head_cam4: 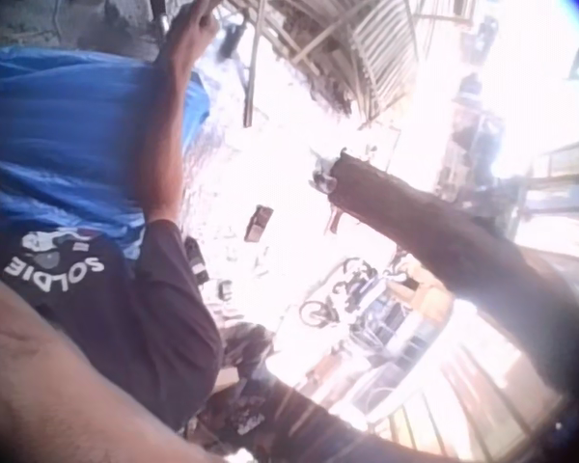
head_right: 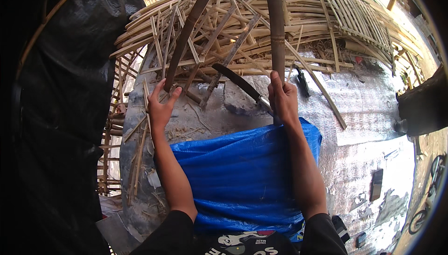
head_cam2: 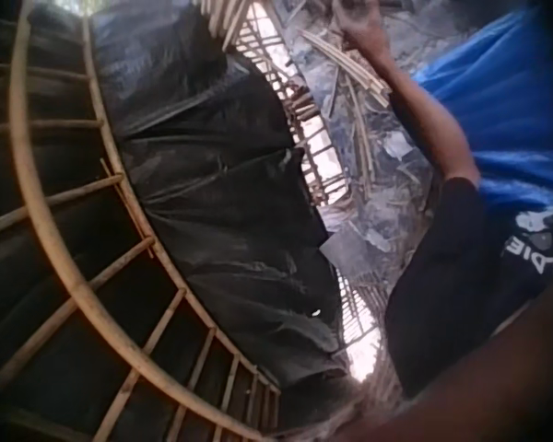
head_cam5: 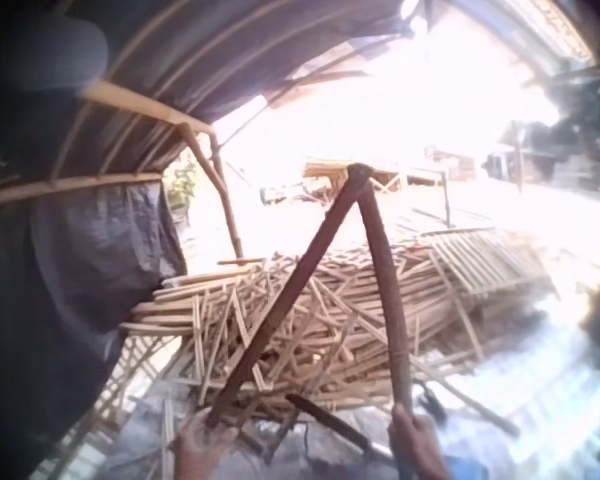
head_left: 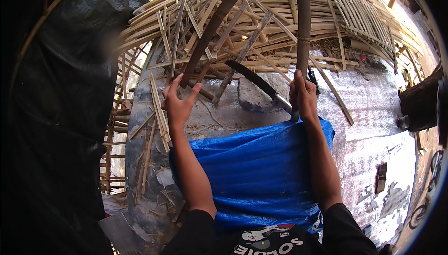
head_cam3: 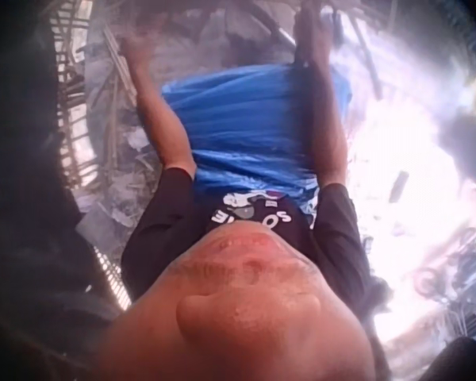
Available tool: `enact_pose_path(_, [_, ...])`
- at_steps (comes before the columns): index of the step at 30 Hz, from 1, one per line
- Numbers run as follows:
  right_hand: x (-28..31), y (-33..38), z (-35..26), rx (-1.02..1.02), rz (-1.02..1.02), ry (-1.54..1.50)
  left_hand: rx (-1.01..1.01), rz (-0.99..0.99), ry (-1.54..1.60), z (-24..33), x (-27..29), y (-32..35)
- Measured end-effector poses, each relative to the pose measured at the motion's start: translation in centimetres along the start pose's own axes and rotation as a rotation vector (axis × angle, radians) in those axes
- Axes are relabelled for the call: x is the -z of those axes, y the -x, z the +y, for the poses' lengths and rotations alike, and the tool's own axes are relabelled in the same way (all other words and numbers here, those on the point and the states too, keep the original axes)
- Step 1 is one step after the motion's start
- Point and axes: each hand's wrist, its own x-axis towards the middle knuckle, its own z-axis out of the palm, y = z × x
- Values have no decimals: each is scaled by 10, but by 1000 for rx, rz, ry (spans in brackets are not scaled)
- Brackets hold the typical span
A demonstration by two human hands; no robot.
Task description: The person joins bamboo pieces together, then shaves and carves a wooden strip using a knife.
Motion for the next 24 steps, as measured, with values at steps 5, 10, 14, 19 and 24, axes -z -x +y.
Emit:
enact_pose_path(5, [-4,1,2,-1,15,-50,-5,-203,102,9,-15,7])
enact_pose_path(10, [-5,-3,7,-36,33,-97,37,-435,272,24,-26,10])
enact_pose_path(14, [0,-8,9,-84,84,-141,145,-512,564,34,-39,14])
enact_pose_path(19, [-3,-16,3,-94,93,-67,218,-361,654,37,-61,13])
enact_pose_path(24, [6,-25,14,-191,98,178,289,-260,690,41,-64,12])
